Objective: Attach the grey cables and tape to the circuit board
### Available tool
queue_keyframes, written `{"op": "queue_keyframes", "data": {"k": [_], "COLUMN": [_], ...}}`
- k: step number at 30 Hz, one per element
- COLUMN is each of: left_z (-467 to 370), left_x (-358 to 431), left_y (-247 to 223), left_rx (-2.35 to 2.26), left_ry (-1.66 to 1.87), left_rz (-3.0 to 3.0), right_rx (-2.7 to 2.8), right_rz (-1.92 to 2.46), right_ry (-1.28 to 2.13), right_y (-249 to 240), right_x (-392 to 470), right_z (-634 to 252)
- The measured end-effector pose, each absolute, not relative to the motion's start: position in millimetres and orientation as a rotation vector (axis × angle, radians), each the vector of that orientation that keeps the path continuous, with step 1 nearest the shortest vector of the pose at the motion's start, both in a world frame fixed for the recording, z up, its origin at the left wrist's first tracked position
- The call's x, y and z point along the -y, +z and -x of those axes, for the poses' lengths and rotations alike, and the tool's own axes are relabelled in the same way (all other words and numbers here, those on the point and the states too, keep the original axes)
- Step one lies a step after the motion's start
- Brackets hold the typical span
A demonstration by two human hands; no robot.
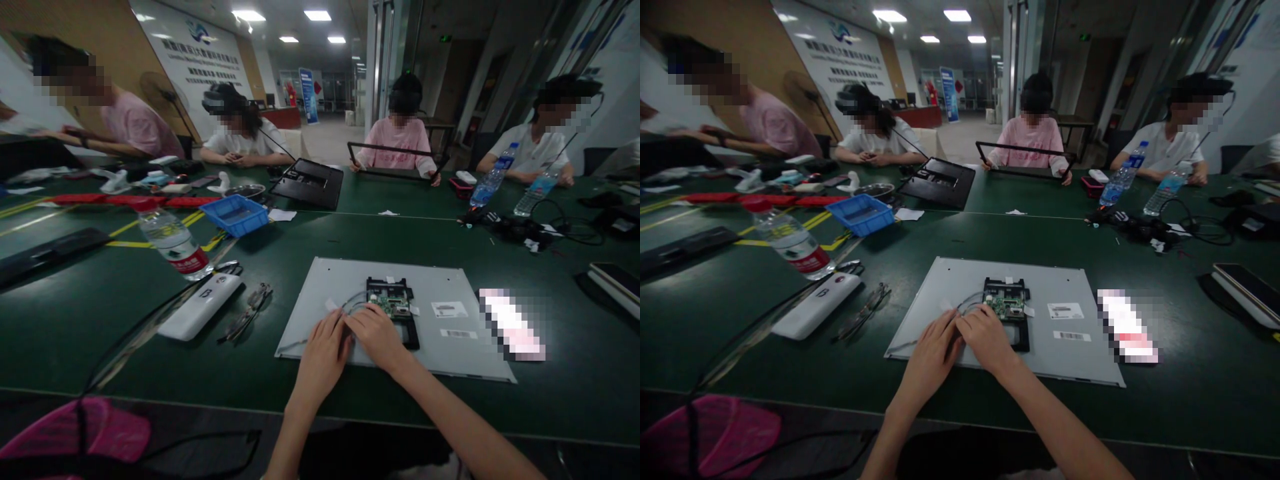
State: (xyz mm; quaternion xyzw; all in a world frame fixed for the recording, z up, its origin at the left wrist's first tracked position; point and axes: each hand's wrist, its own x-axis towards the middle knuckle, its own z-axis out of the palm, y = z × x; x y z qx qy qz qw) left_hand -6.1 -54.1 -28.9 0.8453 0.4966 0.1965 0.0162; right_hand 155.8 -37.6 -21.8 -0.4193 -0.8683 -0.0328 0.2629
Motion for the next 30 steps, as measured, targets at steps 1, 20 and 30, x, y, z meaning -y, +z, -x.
{"op": "queue_keyframes", "data": {"k": [1,20,30], "left_z": [6,5,-4], "left_x": [54,57,47], "left_y": [-30,-26,-15], "left_rx": [-1.545,-1.595,-1.659], "left_ry": [0.623,0.547,0.482], "left_rz": [-2.638,-2.686,-2.599], "right_rx": [2.341,2.437,2.499], "right_rz": [1.135,1.028,1.041], "right_ry": [-0.087,0.041,0.089], "right_y": [-22,-29,-11], "right_x": [38,43,47], "right_z": [-156,-160,-162]}}
